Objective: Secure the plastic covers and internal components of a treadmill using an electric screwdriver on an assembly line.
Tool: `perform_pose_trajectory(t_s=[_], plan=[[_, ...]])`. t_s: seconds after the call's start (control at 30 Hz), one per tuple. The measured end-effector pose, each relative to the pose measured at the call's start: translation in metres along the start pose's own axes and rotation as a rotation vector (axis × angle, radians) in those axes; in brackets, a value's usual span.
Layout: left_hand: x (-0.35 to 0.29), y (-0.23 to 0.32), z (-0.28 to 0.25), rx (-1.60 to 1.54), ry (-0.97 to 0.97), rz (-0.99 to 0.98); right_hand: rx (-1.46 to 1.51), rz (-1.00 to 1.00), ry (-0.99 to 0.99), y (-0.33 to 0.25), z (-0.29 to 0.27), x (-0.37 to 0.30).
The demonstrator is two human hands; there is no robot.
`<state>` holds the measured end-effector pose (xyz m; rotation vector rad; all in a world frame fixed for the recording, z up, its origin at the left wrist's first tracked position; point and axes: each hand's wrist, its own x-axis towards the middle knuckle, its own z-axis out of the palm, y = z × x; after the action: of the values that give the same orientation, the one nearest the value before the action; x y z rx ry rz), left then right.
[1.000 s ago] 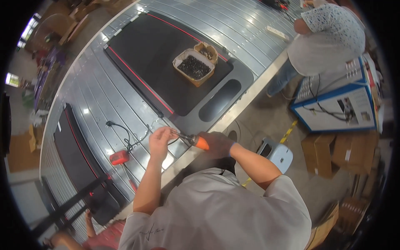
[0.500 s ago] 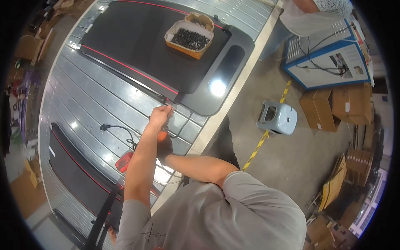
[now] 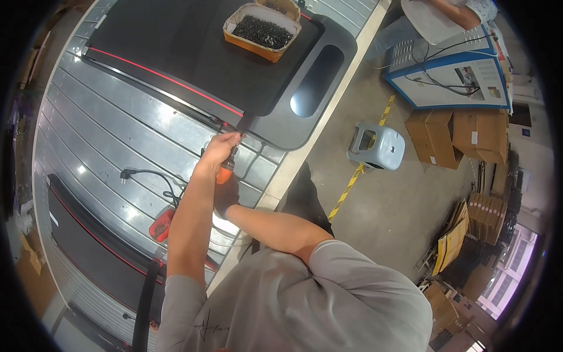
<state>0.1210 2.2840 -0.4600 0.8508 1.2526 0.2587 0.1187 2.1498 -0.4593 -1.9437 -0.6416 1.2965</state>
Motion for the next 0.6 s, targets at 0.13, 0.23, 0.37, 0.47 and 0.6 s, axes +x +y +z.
perform_pose_trajectory(t_s=[0.13, 0.23, 0.37, 0.47, 0.6], plan=[[0.003, -0.005, -0.016, -0.01, -0.005, -0.04, 0.069, 0.026, 0.017, -0.013, 0.007, -0.007], [-0.007, -0.002, -0.02, 0.076, 0.062, 0.046, 0.072, -0.046, 0.029, 0.0, 0.02, -0.001], [-0.039, 0.045, 0.04, 1.041, 0.408, 0.496, 0.142, 0.034, -0.044, 0.006, 0.001, 0.022], [-0.051, 0.07, 0.089, 1.04, 0.376, 0.994, 0.214, 0.109, -0.2, 0.018, 0.005, 0.017], [-0.001, 0.078, 0.115, 1.031, 0.379, 1.21, 0.31, 0.184, -0.417, 0.024, 0.015, 0.022]])
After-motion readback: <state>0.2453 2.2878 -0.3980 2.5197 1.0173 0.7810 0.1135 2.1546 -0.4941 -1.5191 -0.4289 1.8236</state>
